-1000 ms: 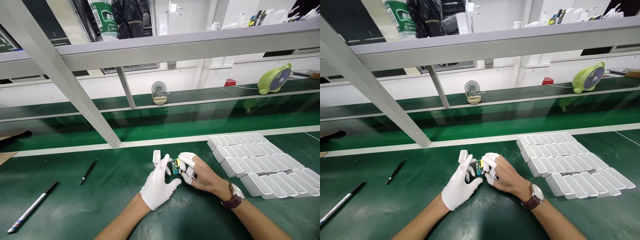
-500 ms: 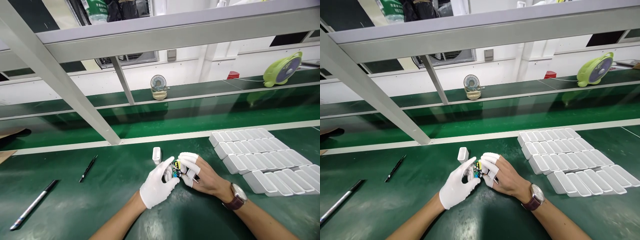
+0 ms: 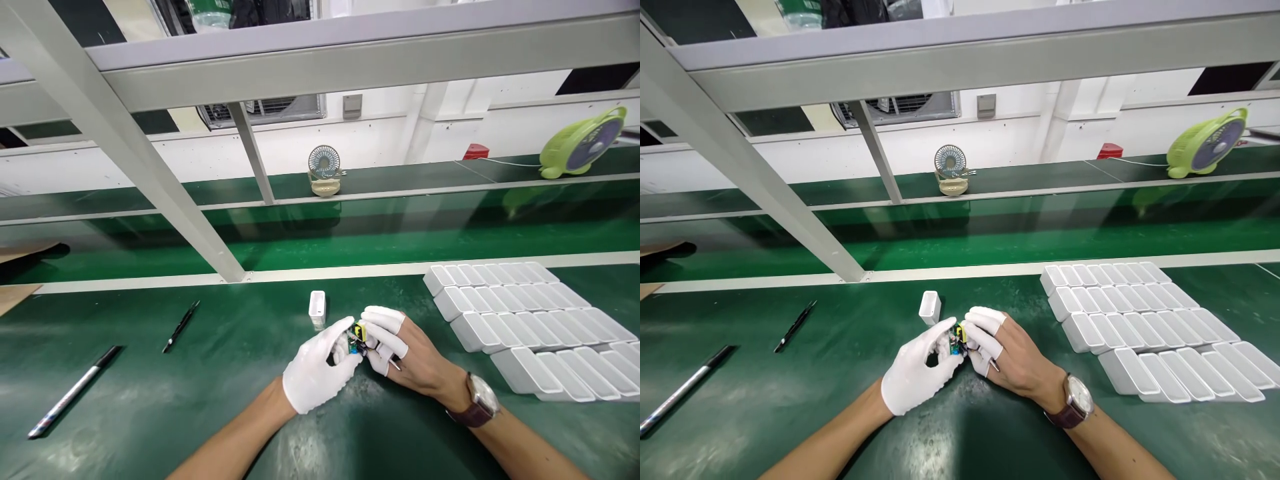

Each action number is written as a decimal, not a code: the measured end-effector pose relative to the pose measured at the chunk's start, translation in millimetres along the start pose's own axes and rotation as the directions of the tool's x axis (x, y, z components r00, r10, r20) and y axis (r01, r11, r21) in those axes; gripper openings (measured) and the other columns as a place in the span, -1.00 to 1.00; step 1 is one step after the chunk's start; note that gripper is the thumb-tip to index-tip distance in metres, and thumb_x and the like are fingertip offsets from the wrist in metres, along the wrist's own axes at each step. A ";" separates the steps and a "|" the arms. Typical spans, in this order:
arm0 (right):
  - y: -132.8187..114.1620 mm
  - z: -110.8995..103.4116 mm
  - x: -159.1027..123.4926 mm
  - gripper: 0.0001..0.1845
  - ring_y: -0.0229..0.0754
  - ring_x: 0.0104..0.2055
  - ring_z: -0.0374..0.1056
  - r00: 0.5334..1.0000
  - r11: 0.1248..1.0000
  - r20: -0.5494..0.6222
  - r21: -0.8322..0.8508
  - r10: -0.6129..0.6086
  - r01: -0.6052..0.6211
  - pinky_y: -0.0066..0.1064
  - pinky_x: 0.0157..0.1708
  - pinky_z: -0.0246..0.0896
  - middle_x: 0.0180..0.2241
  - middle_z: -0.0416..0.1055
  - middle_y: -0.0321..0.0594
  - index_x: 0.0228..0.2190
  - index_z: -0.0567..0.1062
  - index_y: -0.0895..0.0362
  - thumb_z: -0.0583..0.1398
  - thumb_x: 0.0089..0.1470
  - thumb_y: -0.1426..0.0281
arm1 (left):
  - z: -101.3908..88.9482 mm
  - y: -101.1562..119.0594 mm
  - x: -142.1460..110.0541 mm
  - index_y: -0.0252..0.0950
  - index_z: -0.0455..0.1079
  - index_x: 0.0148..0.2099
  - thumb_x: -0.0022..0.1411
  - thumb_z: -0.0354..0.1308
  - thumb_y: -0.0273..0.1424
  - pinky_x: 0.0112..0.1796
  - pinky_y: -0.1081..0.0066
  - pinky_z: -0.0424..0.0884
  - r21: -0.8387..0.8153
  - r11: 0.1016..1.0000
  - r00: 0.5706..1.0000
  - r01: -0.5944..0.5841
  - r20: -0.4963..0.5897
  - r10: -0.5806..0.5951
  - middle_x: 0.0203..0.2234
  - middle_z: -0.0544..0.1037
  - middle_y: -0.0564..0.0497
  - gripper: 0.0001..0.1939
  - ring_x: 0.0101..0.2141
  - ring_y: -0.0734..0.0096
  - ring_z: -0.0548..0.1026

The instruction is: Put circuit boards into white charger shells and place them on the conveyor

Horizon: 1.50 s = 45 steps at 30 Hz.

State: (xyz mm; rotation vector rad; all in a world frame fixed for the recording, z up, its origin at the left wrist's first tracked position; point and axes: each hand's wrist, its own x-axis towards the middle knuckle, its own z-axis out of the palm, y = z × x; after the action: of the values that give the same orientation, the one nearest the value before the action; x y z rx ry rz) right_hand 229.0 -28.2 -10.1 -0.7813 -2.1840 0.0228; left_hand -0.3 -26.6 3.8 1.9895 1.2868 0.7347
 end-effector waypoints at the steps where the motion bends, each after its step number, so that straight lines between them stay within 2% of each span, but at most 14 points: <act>1: -0.4 0.6 -0.3 -0.17 0.12 0.26 0.24 1.000 1.000 -0.002 0.000 0.001 -0.001 0.04 0.15 0.33 0.15 0.36 0.04 0.33 0.09 0.09 0.24 0.10 0.56 | -0.7 1.0 0.5 -0.11 0.33 0.25 0.18 0.22 -0.32 -0.17 0.38 0.52 -0.013 1.000 1.000 0.012 -0.001 -0.012 -0.42 0.57 0.12 -0.43 -0.40 0.39 0.52; 7: -4.7 4.8 -1.1 -0.14 0.18 0.29 0.18 0.997 0.996 -0.031 0.065 0.067 -0.065 0.12 0.16 0.30 0.17 0.32 0.11 0.34 0.05 0.12 0.25 0.09 0.57 | -8.4 7.0 4.9 -0.12 0.37 0.21 0.12 0.25 -0.34 -0.06 0.28 0.52 -0.214 0.972 0.996 0.092 0.026 -0.088 -0.21 0.62 0.05 -0.43 -0.22 0.27 0.58; 10: -7.0 7.8 -2.9 -0.17 0.20 0.31 0.16 0.988 0.982 -0.025 0.114 0.154 -0.151 0.08 0.15 0.31 0.25 0.19 0.19 0.33 0.06 0.14 0.26 0.12 0.54 | -8.3 6.4 4.6 -0.18 0.32 0.23 0.14 0.26 -0.33 -0.31 0.36 0.54 -0.414 0.891 0.982 0.186 0.100 -0.159 -0.39 0.57 0.08 -0.41 -0.45 0.39 0.54; 13: -7.9 10.5 -6.2 -0.26 0.10 0.21 0.30 0.977 0.957 -0.030 0.207 0.212 -0.202 -0.07 0.10 0.38 0.21 0.26 0.13 0.29 0.14 0.10 0.25 0.15 0.52 | -6.6 5.4 3.3 -0.23 0.29 0.24 0.14 0.27 -0.32 -0.50 0.44 0.43 -0.560 0.790 0.969 0.248 0.152 -0.196 -0.52 0.48 0.14 -0.38 -0.60 0.49 0.44; 16: -7.8 10.8 -7.5 -0.33 0.03 0.12 0.39 0.962 0.927 -0.048 0.284 0.269 -0.245 -0.14 0.06 0.42 0.13 0.36 0.03 0.25 0.22 0.05 0.25 0.15 0.51 | -8.4 6.7 3.3 -0.18 0.33 0.23 0.12 0.30 -0.33 -0.42 0.42 0.45 -0.497 0.841 0.977 0.214 0.127 -0.174 -0.51 0.49 0.15 -0.39 -0.55 0.48 0.45; 19: -8.0 9.3 -4.8 -0.38 0.04 0.06 0.42 0.935 0.909 -0.113 0.300 0.337 -0.291 -0.14 0.00 0.44 0.09 0.38 0.00 0.19 0.29 0.03 0.26 0.13 0.50 | -14.0 5.5 6.8 -0.15 0.28 0.28 0.00 0.38 -0.35 -0.34 0.39 0.46 -0.363 0.916 0.985 0.172 0.040 -0.170 -0.55 0.43 0.21 -0.23 -0.53 0.49 0.40; 22: -8.6 8.9 -0.6 -0.42 -0.08 -0.20 0.50 0.898 0.890 -0.179 0.306 0.403 -0.338 -0.23 -0.25 0.52 0.07 0.36 0.01 0.16 0.32 0.00 0.25 0.14 0.50 | -20.5 -5.3 15.8 -0.18 0.21 0.31 -0.13 0.43 -0.40 -0.25 0.33 0.48 -0.247 0.961 0.956 0.124 -0.228 -0.182 -0.47 0.40 0.19 -0.07 -0.46 0.45 0.40; 25: -8.7 10.7 1.6 -0.43 -0.13 -0.29 0.49 0.879 0.881 -0.194 0.294 0.435 -0.371 -0.28 -0.37 0.52 0.09 0.33 0.00 0.17 0.32 -0.04 0.22 0.16 0.51 | -25.0 -24.0 29.1 -0.16 0.09 0.35 -0.25 0.47 -0.40 -0.01 0.16 0.43 -0.107 0.993 0.904 0.058 -0.417 -0.098 -0.09 0.45 -0.02 0.11 -0.12 0.20 0.48; 28: -8.2 12.6 0.8 -0.42 0.02 -0.05 0.47 0.897 0.901 -0.186 0.255 0.400 -0.350 -0.19 -0.20 0.53 0.12 0.31 0.00 0.18 0.32 -0.03 0.22 0.15 0.52 | -25.2 -40.3 41.1 -0.12 -0.01 0.40 -0.29 0.51 -0.33 0.12 0.01 0.30 -0.073 0.989 0.933 0.132 -0.328 -0.149 0.16 0.36 -0.13 0.23 0.14 -0.06 0.36; 31: -8.6 13.5 -1.3 -0.37 0.06 0.06 0.42 0.923 0.923 -0.165 0.233 0.347 -0.305 -0.13 -0.07 0.49 0.14 0.28 0.02 0.21 0.29 0.00 0.22 0.14 0.55 | -21.6 -46.8 46.0 -0.15 0.05 0.39 -0.15 0.47 -0.26 0.16 -0.05 0.24 -0.050 0.970 0.950 0.240 -0.196 -0.245 0.08 0.45 -0.14 0.09 0.15 -0.10 0.36; 33: -9.5 13.7 -3.0 -0.32 0.07 0.09 0.39 0.935 0.933 -0.156 0.224 0.319 -0.281 -0.12 0.00 0.46 0.15 0.27 0.03 0.25 0.24 0.02 0.22 0.13 0.56 | -18.4 -46.2 44.6 -0.17 0.20 0.30 -0.11 0.45 -0.27 0.15 -0.03 0.27 0.034 0.980 0.968 0.195 -0.170 -0.187 0.03 0.46 -0.14 -0.07 0.12 -0.07 0.39; 36: -10.5 14.0 -5.6 -0.24 0.04 0.11 0.37 0.946 0.944 -0.149 0.207 0.288 -0.255 -0.17 -0.02 0.46 0.15 0.26 0.06 0.29 0.18 0.06 0.22 0.11 0.61 | -13.1 -42.3 37.8 -0.20 0.32 0.17 -0.09 0.41 -0.36 0.08 0.07 0.38 0.136 0.990 0.988 -0.028 -0.145 0.047 0.00 0.41 -0.13 -0.27 0.05 0.05 0.44; 42: -12.1 13.6 -8.2 -0.22 0.06 0.13 0.35 0.967 0.966 -0.127 0.164 0.220 -0.198 -0.12 0.02 0.43 0.16 0.27 0.11 0.30 0.18 0.10 0.22 0.09 0.64 | -1.6 -37.7 27.1 -0.18 0.00 0.35 0.13 0.24 -0.48 -0.03 0.18 0.49 0.271 0.921 0.943 -0.280 -0.101 0.317 -0.07 0.45 -0.13 -0.20 -0.07 0.18 0.50; 45: -13.6 13.2 -8.3 -0.22 0.06 0.12 0.36 0.970 0.973 -0.151 0.157 0.192 -0.168 -0.12 0.01 0.44 0.15 0.30 0.12 0.30 0.18 0.13 0.23 0.09 0.63 | 2.4 -38.9 28.4 -0.24 -0.10 0.38 0.18 0.24 -0.43 -0.09 0.15 0.52 0.382 0.844 0.886 -0.377 -0.116 0.449 -0.22 0.50 -0.09 -0.17 -0.19 0.18 0.52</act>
State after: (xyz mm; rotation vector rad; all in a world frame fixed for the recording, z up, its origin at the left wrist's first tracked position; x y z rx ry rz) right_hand 216.8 -40.6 -21.1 -0.8654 -1.9261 0.1981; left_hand -10.1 11.2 -24.6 2.5938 1.1677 0.9877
